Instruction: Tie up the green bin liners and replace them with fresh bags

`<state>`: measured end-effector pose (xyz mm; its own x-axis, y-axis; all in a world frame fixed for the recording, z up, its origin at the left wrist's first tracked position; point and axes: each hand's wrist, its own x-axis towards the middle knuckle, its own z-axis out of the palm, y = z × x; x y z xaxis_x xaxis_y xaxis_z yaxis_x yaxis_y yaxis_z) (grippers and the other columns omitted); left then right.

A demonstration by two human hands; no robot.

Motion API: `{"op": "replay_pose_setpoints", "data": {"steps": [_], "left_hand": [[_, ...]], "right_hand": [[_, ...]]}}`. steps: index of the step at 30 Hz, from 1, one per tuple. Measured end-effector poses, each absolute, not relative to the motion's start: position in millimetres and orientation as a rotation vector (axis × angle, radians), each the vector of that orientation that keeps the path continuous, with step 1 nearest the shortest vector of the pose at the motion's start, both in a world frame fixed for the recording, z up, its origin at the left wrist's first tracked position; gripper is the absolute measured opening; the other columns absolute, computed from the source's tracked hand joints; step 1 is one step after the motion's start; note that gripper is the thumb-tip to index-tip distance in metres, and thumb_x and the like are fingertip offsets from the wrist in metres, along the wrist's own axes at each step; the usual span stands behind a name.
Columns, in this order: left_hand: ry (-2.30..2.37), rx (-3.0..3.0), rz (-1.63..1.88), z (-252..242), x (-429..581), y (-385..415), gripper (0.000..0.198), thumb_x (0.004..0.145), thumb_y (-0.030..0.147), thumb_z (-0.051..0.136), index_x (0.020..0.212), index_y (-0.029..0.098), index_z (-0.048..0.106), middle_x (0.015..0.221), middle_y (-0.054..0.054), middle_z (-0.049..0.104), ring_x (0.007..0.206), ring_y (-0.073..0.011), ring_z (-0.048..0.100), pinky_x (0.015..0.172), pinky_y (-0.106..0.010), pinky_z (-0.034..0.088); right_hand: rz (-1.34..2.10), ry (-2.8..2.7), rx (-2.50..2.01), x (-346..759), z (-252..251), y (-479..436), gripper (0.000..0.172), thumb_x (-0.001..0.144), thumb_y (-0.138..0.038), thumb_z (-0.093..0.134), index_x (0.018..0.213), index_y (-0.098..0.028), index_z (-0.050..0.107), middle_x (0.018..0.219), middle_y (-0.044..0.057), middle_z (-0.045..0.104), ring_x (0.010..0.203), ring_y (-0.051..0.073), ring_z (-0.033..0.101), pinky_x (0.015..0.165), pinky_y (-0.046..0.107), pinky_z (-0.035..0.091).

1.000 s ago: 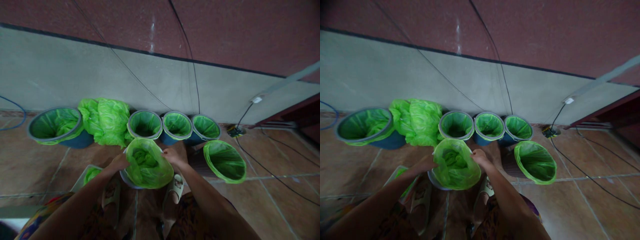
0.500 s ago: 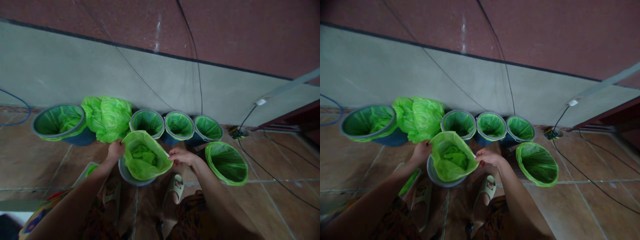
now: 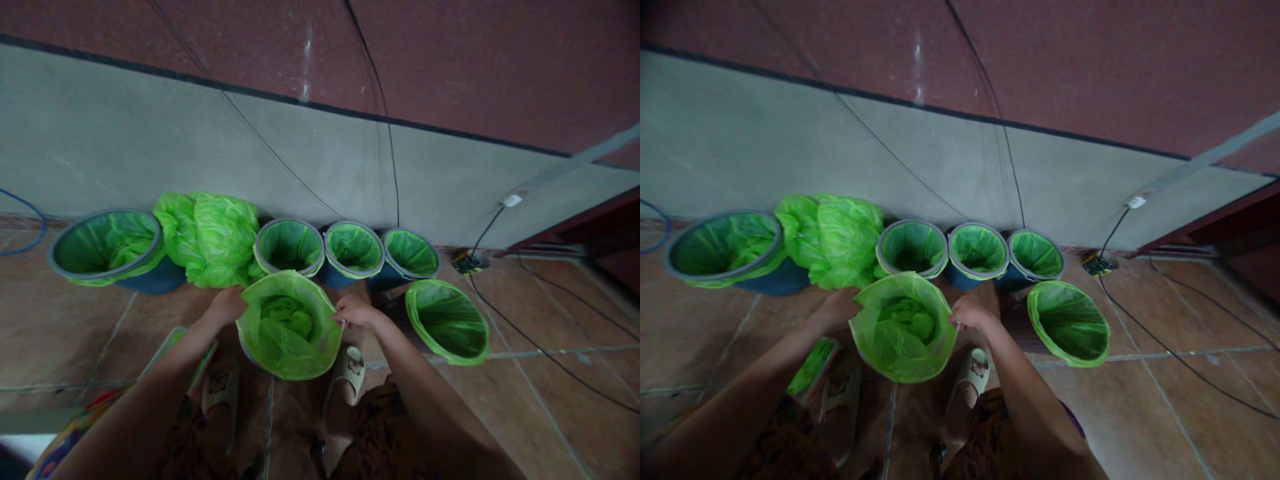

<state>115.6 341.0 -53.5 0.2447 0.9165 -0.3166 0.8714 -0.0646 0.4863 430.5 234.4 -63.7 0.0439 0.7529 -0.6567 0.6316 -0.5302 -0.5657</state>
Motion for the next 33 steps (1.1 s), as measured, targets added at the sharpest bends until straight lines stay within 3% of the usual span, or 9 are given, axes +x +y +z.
{"op": "replay_pose_setpoints", "data": {"steps": [3,7,10,16,20,24,30,33], "left_hand": [[1.659,1.938,0.114,-43,115,350,0.017,0.066,0.014,0.059,0.079,0.014,0.069,0.077,-0.008,0.071,0.08,-0.0259,0.066,0.072,-0.031,0.049],[1.568,1.747,0.719,-11,122,350,0.029,0.075,0.022,0.056,0.101,0.013,0.067,0.096,-0.008,0.071,0.078,-0.0202,0.065,0.072,-0.031,0.052],[1.14,1.62,0.995,19,134,341,0.042,0.075,0.035,0.063,0.113,0.018,0.062,0.107,-0.006,0.068,0.066,-0.0123,0.062,0.064,-0.028,0.052],[0.856,1.61,0.902,32,166,324,0.036,0.079,0.036,0.061,0.109,0.016,0.061,0.098,-0.006,0.068,0.064,-0.0102,0.058,0.061,-0.024,0.048],[0.751,1.685,0.848,24,183,315,0.038,0.088,0.034,0.048,0.121,0.016,0.054,0.11,-0.008,0.063,0.073,-0.0115,0.061,0.07,-0.026,0.051],[0.776,1.839,0.817,25,191,308,0.04,0.09,0.03,0.043,0.127,0.016,0.05,0.111,-0.008,0.062,0.088,-0.0141,0.062,0.086,-0.029,0.049],[1.188,1.752,0.893,6,191,322,0.038,0.089,0.031,0.039,0.12,0.016,0.058,0.114,-0.009,0.065,0.098,-0.0188,0.062,0.092,-0.033,0.047],[0.974,1.685,0.668,-12,193,324,0.032,0.087,0.028,0.039,0.101,0.017,0.066,0.104,-0.007,0.07,0.1,-0.0193,0.062,0.096,-0.033,0.046]], "right_hand": [[1.598,-1.212,-2.026,428,-46,237,0.009,0.063,-0.02,0.07,0.069,-0.014,0.065,0.056,0.0,0.061,0.048,0.01,0.054,0.046,0.021,0.041],[1.485,-1.047,-1.396,418,2,238,0.041,0.066,-0.026,0.074,0.105,-0.018,0.065,0.072,-0.001,0.066,0.066,0.011,0.06,0.067,0.024,0.048],[1.435,-1.059,-1.071,408,37,239,0.051,0.071,-0.033,0.072,0.119,-0.023,0.059,0.082,0.001,0.067,0.079,0.015,0.062,0.079,0.031,0.049],[1.464,-1.152,-1.063,374,39,250,0.053,0.073,-0.033,0.072,0.121,-0.021,0.055,0.069,-0.005,0.057,0.057,0.009,0.05,0.058,0.023,0.041],[1.423,-1.306,-1.239,342,9,262,0.046,0.07,-0.03,0.072,0.113,-0.018,0.057,0.062,-0.008,0.05,0.052,0.007,0.041,0.051,0.02,0.031],[1.294,-1.34,-1.337,323,-16,272,0.018,0.074,-0.032,0.064,0.081,-0.016,0.058,0.063,-0.005,0.051,0.057,0.008,0.042,0.053,0.021,0.032],[1.281,-1.376,-1.378,335,-1,275,0.034,0.082,-0.044,0.055,0.063,-0.017,0.053,0.053,-0.005,0.047,0.048,0.007,0.037,0.048,0.021,0.026],[1.413,-1.229,-1.244,345,19,272,0.037,0.079,-0.051,0.059,0.066,-0.017,0.053,0.054,-0.006,0.046,0.045,0.005,0.032,0.043,0.02,0.022]]}}
